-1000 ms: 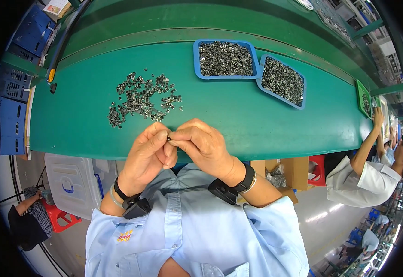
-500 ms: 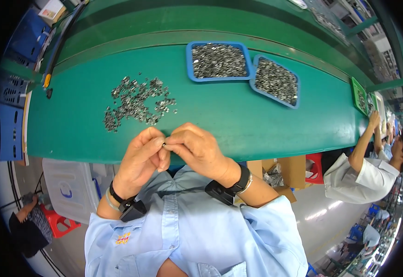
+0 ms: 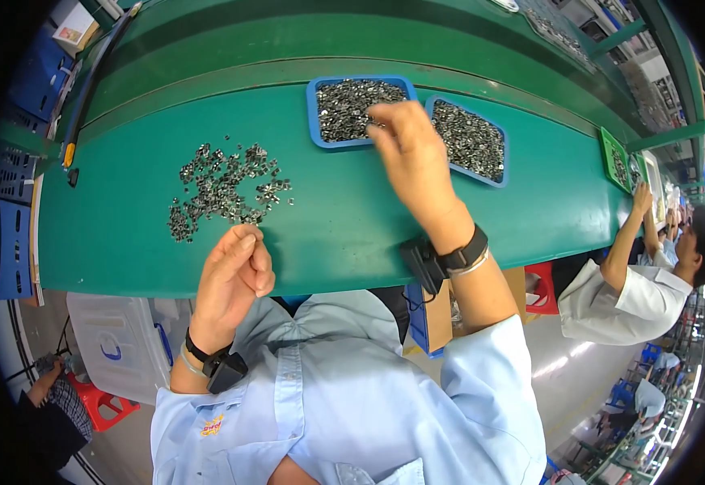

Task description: The person picks up a small metal component from a pile, joins it with another piece by hand, and places the assembled unit into a blue tray.

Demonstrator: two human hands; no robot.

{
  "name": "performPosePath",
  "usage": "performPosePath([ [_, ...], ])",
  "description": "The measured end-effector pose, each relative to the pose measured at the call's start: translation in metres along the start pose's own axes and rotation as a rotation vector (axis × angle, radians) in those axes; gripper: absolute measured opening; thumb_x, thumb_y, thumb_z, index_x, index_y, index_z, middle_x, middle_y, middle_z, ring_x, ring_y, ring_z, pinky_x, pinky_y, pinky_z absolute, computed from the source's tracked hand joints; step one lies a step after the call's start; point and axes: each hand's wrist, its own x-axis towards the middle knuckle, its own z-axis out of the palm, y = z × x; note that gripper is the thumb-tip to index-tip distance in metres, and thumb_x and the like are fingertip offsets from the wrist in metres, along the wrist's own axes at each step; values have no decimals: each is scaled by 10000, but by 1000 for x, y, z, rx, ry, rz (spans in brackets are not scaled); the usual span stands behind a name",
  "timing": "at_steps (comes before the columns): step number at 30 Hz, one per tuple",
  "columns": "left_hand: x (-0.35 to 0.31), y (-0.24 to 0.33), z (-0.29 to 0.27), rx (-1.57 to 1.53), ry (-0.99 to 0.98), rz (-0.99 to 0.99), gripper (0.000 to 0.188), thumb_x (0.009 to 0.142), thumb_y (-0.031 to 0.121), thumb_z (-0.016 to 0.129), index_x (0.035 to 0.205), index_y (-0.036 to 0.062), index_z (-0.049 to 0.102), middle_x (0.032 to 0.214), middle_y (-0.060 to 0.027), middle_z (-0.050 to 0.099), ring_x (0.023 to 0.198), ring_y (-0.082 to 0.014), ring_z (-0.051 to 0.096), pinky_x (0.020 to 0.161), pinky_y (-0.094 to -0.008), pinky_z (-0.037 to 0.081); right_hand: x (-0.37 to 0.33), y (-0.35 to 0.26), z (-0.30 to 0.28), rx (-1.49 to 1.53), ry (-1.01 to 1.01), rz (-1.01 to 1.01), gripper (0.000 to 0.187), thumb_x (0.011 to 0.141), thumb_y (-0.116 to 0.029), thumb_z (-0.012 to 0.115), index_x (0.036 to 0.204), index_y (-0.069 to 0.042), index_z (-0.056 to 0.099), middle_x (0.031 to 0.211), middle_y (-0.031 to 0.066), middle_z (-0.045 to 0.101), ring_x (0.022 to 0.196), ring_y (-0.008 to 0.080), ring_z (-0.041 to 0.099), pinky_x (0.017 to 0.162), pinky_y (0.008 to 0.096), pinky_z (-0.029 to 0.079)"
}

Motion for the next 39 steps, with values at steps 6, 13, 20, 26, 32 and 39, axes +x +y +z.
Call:
performPosePath([
  [6, 1, 0, -3, -34, 10, -28, 128, 966, 154, 479, 1015, 49, 532, 693, -49, 549, 535, -122, 501, 475, -257, 403, -33, -32, 42, 37, -382, -279, 155, 780, -122, 673, 910, -55, 622, 868, 94, 595, 782, 294, 565, 683, 381, 461],
  [13, 1, 1, -3, -18, -5, -34, 127, 963, 155, 489, 1016, 48, 532, 702, -49, 559, 540, -121, 507, 476, -258, 404, -38, -37, 57, 73, -397, -236, 152, 767, -95, 686, 894, -52, 617, 856, 83, 594, 756, 286, 555, 670, 375, 452],
  [20, 4, 1, 1, 43, 0, -47, 149, 954, 181, 519, 1019, 47, 533, 719, -47, 566, 546, -112, 514, 475, -247, 404, -38, -54, 35, 307, -447, -80, 328, 763, -52, 678, 1073, -53, 570, 869, 73, 612, 758, 257, 564, 665, 371, 449],
  [26, 9, 6, 16, 167, 13, -69, 184, 943, 210, 550, 1012, 40, 538, 731, -37, 572, 551, -95, 520, 466, -228, 402, -30, -71, 14, 2, -531, -322, 620, 765, -25, 670, 1326, -89, 412, 869, 57, 623, 767, 241, 571, 660, 359, 442],
  [32, 16, 4, 16, 228, -4, -45, 181, 927, 197, 580, 1000, 34, 552, 732, -29, 583, 553, -87, 522, 463, -216, 395, -35, -77, 14, 133, -521, -414, 624, 759, -17, 673, 1324, -90, 418, 886, 72, 630, 788, 252, 568, 659, 365, 440],
  [39, 14, 4, 14, 76, -33, -83, 162, 920, 180, 588, 988, 36, 563, 735, -34, 593, 553, -91, 521, 471, -219, 384, -41, -76, 17, 235, -444, -251, 572, 754, -36, 696, 1277, -80, 469, 880, 79, 612, 828, 243, 586, 699, 354, 468],
])
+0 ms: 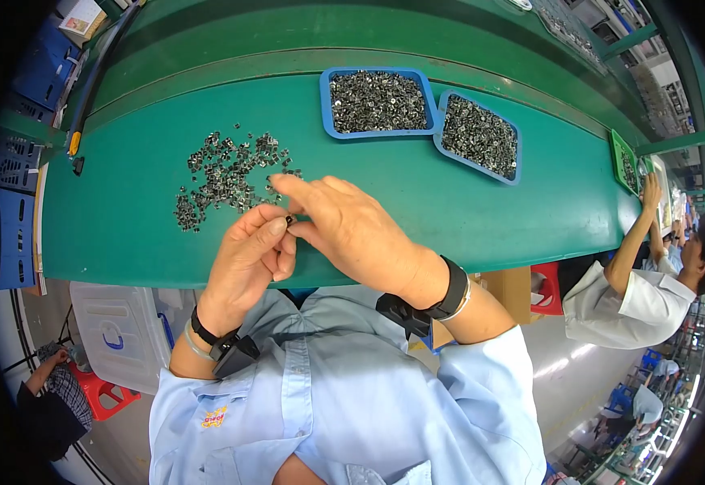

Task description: The person picks up a small metal component from a pile, joins it with another piece by hand, and places the assembled unit into a blue tray.

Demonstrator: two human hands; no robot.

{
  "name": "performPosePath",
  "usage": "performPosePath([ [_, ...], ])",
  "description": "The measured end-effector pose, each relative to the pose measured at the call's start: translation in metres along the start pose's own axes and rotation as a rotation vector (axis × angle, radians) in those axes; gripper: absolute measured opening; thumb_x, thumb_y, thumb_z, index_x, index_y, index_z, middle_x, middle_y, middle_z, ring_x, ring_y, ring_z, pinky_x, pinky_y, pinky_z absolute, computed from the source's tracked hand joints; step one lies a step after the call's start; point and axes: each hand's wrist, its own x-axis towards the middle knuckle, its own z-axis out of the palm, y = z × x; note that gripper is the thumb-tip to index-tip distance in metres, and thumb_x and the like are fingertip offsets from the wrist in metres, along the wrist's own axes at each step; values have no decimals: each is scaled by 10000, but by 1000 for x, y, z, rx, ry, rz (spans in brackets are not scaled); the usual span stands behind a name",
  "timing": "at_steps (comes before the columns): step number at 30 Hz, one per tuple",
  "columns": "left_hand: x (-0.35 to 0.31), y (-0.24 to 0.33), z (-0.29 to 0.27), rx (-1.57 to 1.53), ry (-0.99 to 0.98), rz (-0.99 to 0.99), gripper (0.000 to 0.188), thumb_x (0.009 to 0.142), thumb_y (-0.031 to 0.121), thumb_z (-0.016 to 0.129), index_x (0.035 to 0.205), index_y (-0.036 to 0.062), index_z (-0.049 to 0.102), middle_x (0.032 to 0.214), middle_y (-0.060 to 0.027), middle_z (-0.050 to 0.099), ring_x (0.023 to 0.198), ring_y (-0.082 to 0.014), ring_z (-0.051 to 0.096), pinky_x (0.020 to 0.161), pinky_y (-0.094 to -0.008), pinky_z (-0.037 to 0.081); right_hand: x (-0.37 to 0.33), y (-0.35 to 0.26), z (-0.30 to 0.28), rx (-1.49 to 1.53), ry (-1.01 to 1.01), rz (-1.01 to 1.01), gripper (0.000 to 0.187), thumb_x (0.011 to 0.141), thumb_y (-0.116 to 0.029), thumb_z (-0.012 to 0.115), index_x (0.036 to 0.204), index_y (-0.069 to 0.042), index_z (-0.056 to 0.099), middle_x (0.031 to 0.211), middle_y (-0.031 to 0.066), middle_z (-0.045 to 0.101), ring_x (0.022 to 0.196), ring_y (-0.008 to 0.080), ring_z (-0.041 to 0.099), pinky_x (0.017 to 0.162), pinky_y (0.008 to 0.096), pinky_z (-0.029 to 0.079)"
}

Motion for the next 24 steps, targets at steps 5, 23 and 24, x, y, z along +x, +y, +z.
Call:
performPosePath([
  [5, 0, -2, -3, -32, -55, 25, 155, 921, 177, 584, 989, 39, 564, 746, -45, 598, 555, -95, 521, 474, -222, 382, -8, 5, 5, 146, 77, 70, 425, 753, -46, 710, 1145, -70, 547, 880, 77, 605, 840, 225, 590, 711, 343, 485],
  [23, 1, 1, 2, 252, 23, 85, 153, 928, 167, 573, 973, 21, 576, 771, -51, 609, 556, -77, 529, 459, -205, 400, -11, 8, 2, -113, 99, -62, 214, 722, -82, 710, 907, -85, 602, 873, 28, 584, 766, 225, 555, 674, 340, 433],
  [24, 0, 0, 0, 199, 9, 65, 152, 927, 166, 574, 974, 21, 576, 769, -51, 610, 557, -77, 529, 461, -204, 401, -12, 9, 4, -112, 99, -62, 214, 722, -82, 710, 907, -85, 602, 873, 28, 584, 766, 225, 555, 674, 340, 433],
])
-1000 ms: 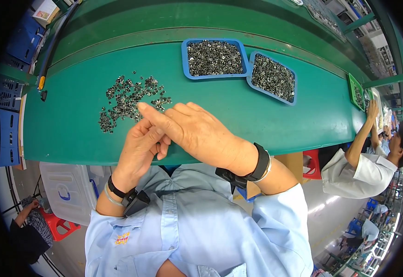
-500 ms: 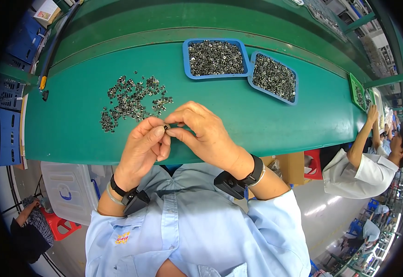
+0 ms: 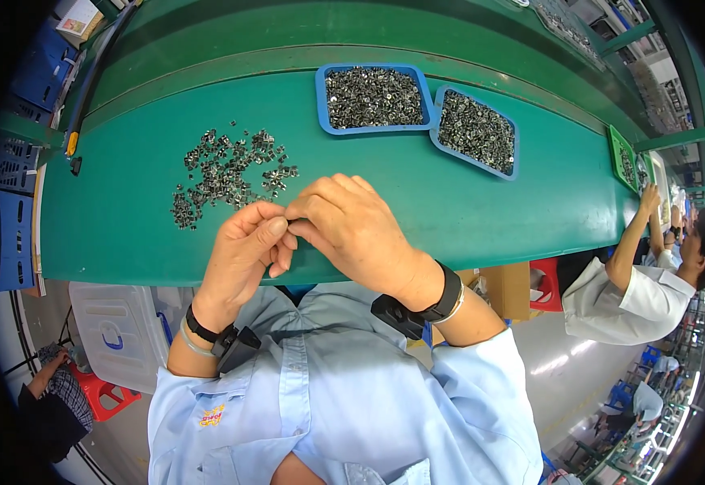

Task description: The person picks up a small metal component from a pile, joins it with another piece by hand, and places the assembled unit into a blue tray.

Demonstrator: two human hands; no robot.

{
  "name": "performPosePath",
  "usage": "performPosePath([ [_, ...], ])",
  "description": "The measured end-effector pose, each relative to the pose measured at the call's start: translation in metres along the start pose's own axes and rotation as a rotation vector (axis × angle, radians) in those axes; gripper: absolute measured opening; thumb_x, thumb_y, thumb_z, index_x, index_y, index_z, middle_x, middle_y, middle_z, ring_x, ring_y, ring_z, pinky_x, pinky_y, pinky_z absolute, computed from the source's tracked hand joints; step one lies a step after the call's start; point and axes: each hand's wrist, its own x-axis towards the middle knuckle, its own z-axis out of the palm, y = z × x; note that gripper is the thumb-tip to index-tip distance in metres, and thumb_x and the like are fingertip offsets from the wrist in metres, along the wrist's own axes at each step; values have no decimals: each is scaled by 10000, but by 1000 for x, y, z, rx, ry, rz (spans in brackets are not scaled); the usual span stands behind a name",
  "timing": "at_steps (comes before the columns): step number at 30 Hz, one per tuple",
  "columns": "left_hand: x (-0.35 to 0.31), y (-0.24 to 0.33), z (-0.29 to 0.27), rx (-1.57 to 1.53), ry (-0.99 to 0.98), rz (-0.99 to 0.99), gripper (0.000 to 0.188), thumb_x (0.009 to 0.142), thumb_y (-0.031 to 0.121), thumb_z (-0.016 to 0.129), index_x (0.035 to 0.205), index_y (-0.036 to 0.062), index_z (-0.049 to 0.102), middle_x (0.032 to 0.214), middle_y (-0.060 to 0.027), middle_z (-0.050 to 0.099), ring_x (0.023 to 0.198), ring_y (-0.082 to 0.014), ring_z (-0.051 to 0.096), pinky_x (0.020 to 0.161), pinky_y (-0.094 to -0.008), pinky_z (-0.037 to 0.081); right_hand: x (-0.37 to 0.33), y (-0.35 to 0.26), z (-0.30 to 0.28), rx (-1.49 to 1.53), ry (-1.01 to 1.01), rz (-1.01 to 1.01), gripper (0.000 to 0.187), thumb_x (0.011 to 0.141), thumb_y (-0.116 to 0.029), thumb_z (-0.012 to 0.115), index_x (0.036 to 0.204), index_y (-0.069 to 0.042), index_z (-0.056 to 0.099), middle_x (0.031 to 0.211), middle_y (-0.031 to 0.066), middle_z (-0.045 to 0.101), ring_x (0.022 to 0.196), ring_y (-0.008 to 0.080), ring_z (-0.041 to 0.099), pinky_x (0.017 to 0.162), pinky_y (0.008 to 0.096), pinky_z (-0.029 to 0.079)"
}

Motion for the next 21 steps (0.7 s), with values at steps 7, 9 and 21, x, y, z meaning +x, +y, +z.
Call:
performPosePath([
  [7, -2, -4, -1, -155, -44, -59, 150, 924, 164, 579, 977, 24, 576, 762, -51, 614, 560, -77, 529, 470, -199, 404, -8, 1, 8, 209, 91, 60, 232, 720, -52, 728, 908, -87, 596, 873, 36, 612, 801, 231, 586, 682, 333, 459],
  [9, -3, -4, 0, -128, -20, -52, 148, 926, 166, 576, 977, 27, 576, 759, -48, 614, 561, -76, 529, 472, -197, 403, -9, -1, 6, 187, 86, 63, 232, 717, -51, 727, 908, -89, 599, 872, 35, 612, 799, 231, 585, 680, 333, 458],
  [21, -9, -1, 8, 22, 31, 9, 153, 939, 174, 555, 965, 24, 564, 768, -43, 605, 567, -79, 531, 471, -200, 397, -12, -3, 4, 41, 95, -18, 208, 699, -52, 722, 878, -94, 626, 850, 25, 613, 762, 217, 584, 651, 326, 453],
])
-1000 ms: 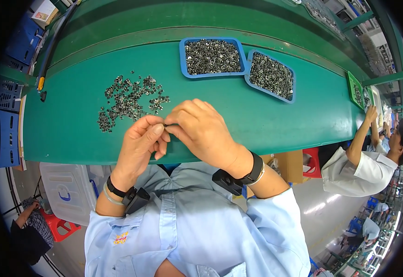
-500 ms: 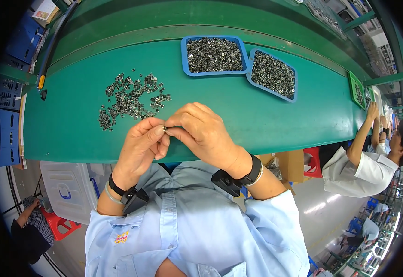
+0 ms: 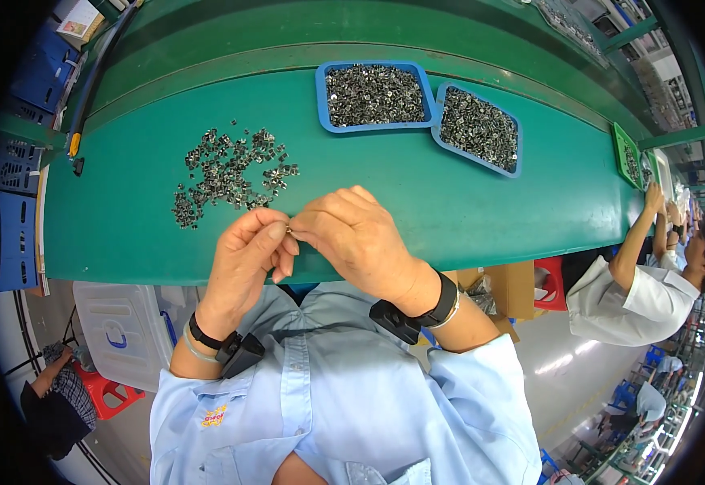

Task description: The person picks up a small metal component from a pile, joins it with another piece by hand, and places the assembled unit into a blue tray.

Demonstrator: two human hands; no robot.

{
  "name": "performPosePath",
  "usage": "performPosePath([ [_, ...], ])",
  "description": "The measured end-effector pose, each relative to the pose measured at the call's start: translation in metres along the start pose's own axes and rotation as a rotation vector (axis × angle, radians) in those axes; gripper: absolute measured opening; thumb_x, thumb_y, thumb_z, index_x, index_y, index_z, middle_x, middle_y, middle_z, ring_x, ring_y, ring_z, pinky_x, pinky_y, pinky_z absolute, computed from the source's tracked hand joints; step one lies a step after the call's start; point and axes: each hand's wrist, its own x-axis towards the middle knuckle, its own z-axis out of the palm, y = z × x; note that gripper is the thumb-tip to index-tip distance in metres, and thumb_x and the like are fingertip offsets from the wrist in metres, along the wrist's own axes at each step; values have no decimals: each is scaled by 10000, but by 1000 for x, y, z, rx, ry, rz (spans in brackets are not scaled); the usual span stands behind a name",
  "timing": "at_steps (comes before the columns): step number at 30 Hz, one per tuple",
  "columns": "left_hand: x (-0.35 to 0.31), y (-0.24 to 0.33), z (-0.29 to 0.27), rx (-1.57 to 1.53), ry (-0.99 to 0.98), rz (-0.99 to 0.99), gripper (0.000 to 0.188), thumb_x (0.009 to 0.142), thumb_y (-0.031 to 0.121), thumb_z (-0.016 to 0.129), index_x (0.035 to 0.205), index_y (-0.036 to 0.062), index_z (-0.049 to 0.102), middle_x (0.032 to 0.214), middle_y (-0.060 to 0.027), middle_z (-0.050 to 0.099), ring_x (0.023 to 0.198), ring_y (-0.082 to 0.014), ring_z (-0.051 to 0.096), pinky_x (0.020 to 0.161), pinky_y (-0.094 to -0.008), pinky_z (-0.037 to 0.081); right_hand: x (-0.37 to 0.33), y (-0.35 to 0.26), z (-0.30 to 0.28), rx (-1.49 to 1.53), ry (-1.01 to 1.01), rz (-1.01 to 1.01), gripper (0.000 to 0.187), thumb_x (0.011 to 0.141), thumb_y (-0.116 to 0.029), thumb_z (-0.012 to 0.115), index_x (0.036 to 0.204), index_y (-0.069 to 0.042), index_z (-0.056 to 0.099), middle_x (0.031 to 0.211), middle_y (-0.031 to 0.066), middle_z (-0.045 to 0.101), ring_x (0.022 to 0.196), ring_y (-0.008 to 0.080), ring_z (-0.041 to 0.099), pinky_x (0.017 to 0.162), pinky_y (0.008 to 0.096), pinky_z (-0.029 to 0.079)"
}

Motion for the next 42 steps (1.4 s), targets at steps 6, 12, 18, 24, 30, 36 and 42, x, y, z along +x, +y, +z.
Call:
performPosePath([
  [6, -1, 0, 4, -172, -47, -39, 157, 938, 180, 557, 957, 24, 555, 791, -56, 607, 559, -94, 523, 468, -208, 391, -4, 1, 10, 91, 98, 45, 178, 705, -47, 720, 855, -87, 632, 833, 32, 621, 744, 212, 589, 631, 318, 459],
  [12, 2, -8, -2, -276, -85, -47, 146, 925, 183, 580, 939, 42, 550, 776, -63, 615, 537, -111, 503, 458, -221, 368, -6, -2, 14, 122, 122, 65, 165, 716, -42, 715, 858, -79, 637, 832, 38, 626, 756, 217, 598, 634, 314, 477],
  [18, 4, -16, -5, -369, -141, -40, 130, 917, 180, 590, 919, 58, 544, 765, -59, 625, 536, -116, 510, 457, -234, 356, -10, -6, 18, 198, 154, 104, 164, 729, -35, 708, 872, -70, 636, 845, 54, 627, 763, 219, 605, 639, 305, 489],
  [24, 5, -18, -7, -363, -183, -21, 131, 918, 176, 588, 891, 60, 532, 762, -55, 624, 550, -110, 528, 464, -235, 370, -16, -6, 22, 253, 151, 142, 161, 740, -28, 703, 880, -64, 634, 853, 61, 630, 768, 218, 609, 641, 310, 490],
  [30, 2, -7, -4, -177, -131, 2, 140, 929, 183, 571, 899, 53, 531, 742, -52, 606, 562, -109, 533, 475, -234, 382, -12, -4, 15, 170, 109, 83, 160, 759, -18, 694, 895, -60, 623, 856, 61, 633, 767, 219, 605, 641, 315, 491],
  [36, -3, -5, 1, -297, -143, -13, 150, 944, 199, 545, 925, 49, 537, 730, -53, 592, 557, -116, 520, 479, -239, 381, -12, -7, 18, 324, 158, 145, 154, 777, -23, 689, 907, -58, 614, 869, 66, 639, 779, 209, 599, 660, 305, 487],
  [42, -4, -13, 0, -510, -195, -35, 139, 938, 196, 555, 927, 59, 538, 736, -54, 597, 543, -123, 509, 472, -257, 360, -14, -13, 21, 501, 178, 248, 139, 795, -37, 684, 911, -61, 611, 868, 63, 645, 796, 197, 596, 689, 296, 481],
])
